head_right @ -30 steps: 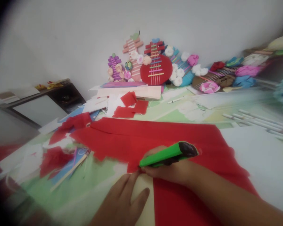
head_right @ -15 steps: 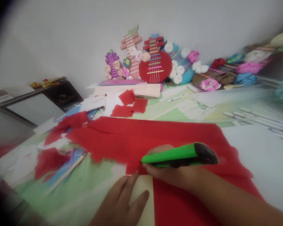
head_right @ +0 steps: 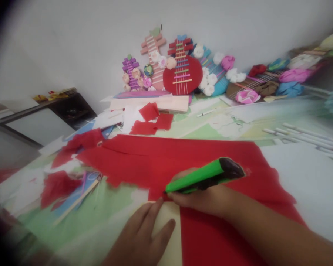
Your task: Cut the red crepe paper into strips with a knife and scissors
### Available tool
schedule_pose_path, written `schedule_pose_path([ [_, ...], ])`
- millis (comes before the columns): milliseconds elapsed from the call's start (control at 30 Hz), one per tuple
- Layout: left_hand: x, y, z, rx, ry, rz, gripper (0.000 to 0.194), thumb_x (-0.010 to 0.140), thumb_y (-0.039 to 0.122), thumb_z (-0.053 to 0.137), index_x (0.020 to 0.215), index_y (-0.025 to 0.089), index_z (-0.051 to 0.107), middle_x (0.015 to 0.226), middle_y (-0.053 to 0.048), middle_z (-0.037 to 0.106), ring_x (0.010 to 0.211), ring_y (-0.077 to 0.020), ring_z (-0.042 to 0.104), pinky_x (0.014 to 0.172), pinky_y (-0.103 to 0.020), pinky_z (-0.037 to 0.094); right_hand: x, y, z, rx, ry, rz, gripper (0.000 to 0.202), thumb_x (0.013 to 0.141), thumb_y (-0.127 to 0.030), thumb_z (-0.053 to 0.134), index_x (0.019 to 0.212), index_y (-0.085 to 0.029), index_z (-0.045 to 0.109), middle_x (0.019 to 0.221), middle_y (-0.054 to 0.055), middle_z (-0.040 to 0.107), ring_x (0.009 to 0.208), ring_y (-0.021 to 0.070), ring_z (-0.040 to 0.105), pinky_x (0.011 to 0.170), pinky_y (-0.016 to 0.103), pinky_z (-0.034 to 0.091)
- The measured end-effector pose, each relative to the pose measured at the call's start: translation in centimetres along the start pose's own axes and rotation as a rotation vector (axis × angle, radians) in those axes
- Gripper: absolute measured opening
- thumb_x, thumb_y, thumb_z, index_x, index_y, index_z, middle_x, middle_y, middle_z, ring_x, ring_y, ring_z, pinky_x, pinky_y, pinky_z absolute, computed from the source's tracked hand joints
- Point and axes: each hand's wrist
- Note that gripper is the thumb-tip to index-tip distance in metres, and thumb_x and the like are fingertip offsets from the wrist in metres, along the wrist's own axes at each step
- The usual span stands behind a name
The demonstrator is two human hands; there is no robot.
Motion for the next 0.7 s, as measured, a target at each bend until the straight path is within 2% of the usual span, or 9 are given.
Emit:
schedule_pose_path([
  [167,-0.3,0.1,0.0,-0.032,-0.029,0.000,0.028,0.082,0.035,0.050,0.106,0.020,0.051,0.110,-0.020,0.058,0.090,-0.0314,0.060,0.069,-0.041,0.052,-0.2,0.3,0.1,0.087,0.016,-0.004,0.017,0.081,-0.032,0.052,0.075,-0.019,0.061,0.074,0.000,0.063,0.066,0.0126,0.058,0.060,0.022,0.046],
  [267,-0.3,0.1,-0.4,-0.039,-0.068,0.015,0.034,0.080,0.036,0.052,0.110,0.020,0.049,0.112,-0.021,0.057,0.092,-0.0321,0.060,0.071,-0.041,0.051,-0.1,-0.1,-0.1,0.044,0.006,0.001,0.015,0.080,-0.028,0.052,0.074,-0.018,0.061,0.075,0.000,0.063,0.068,0.0126,0.058,0.061,0.022,0.045],
  [467,-0.1,-0.3,-1.0,-0.046,-0.141,0.048,0.052,0.077,0.055,0.050,0.115,0.019,0.047,0.113,-0.021,0.056,0.093,-0.0328,0.059,0.070,-0.041,0.051,0.0,-0.4,-0.2,0.006,0.002,-0.004,0.015,0.081,-0.027,0.050,0.071,-0.019,0.059,0.071,-0.002,0.061,0.066,0.0118,0.055,0.061,0.022,0.043],
  [567,-0.1,-0.2,-0.7,-0.040,-0.137,0.038,0.046,0.078,0.048,0.053,0.114,0.020,0.047,0.114,-0.020,0.056,0.093,-0.0320,0.059,0.070,-0.040,0.051,0.0,0.2,0.1,0.003,0.012,-0.025,0.017,0.081,-0.028,0.051,0.068,-0.019,0.057,0.068,-0.002,0.059,0.062,0.0105,0.053,0.059,0.021,0.042],
  [700,-0.2,0.0,-0.4,-0.037,-0.119,0.012,0.036,0.079,0.035,0.054,0.111,0.021,0.048,0.114,-0.019,0.057,0.094,-0.0311,0.059,0.073,-0.040,0.050,-0.1,0.9,0.4,0.015,-0.005,-0.043,0.014,0.080,-0.028,0.052,0.074,-0.019,0.060,0.072,-0.001,0.061,0.065,0.0116,0.053,0.061,0.022,0.042],
])
Point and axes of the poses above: each hand's wrist, its own x-axis towards the middle knuckle, its own z-axis out of the palm, y = z × x
